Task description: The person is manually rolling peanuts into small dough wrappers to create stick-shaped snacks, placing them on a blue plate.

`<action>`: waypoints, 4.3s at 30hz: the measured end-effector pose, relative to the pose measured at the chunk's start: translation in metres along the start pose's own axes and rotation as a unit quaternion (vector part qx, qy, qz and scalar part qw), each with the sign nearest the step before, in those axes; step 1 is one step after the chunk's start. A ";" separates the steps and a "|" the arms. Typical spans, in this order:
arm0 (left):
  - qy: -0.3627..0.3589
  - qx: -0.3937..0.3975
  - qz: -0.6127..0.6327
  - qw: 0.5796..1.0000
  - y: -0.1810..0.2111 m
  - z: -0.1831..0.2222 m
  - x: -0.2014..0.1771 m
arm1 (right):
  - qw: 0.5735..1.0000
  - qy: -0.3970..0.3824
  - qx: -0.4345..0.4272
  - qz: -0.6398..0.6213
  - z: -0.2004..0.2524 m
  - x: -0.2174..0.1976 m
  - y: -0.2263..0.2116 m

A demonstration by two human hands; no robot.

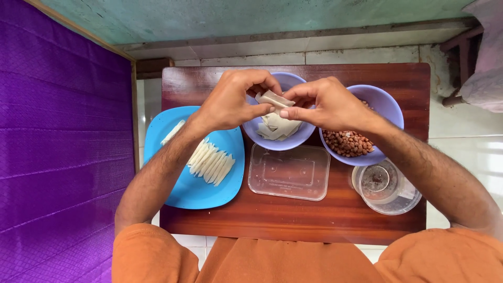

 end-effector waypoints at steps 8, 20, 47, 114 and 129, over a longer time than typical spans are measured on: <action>0.043 -0.019 0.063 0.997 -0.005 0.009 0.006 | 0.999 0.029 0.003 -0.032 0.007 -0.001 -0.001; 0.054 -0.083 0.120 0.988 -0.030 0.018 0.018 | 0.993 0.087 0.003 -0.075 0.016 -0.019 -0.002; 0.107 -0.101 0.266 0.953 -0.023 0.015 0.050 | 0.984 0.169 -0.051 -0.031 0.030 -0.018 -0.010; 0.202 0.028 0.230 0.952 0.048 0.091 0.070 | 0.954 0.247 -0.161 -0.052 0.126 0.014 -0.060; 0.213 0.028 0.132 0.968 0.052 0.100 0.085 | 0.951 0.236 -0.196 -0.029 0.126 0.031 -0.056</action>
Point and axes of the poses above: each hand's wrist, its own z-axis away from the middle knuckle, its own x-axis out of the palm, y = z × x, the point moved 4 cm from there along -z, towards the middle knuckle, and after that the axes turned 6 degrees about y, right-handed, at the moved point
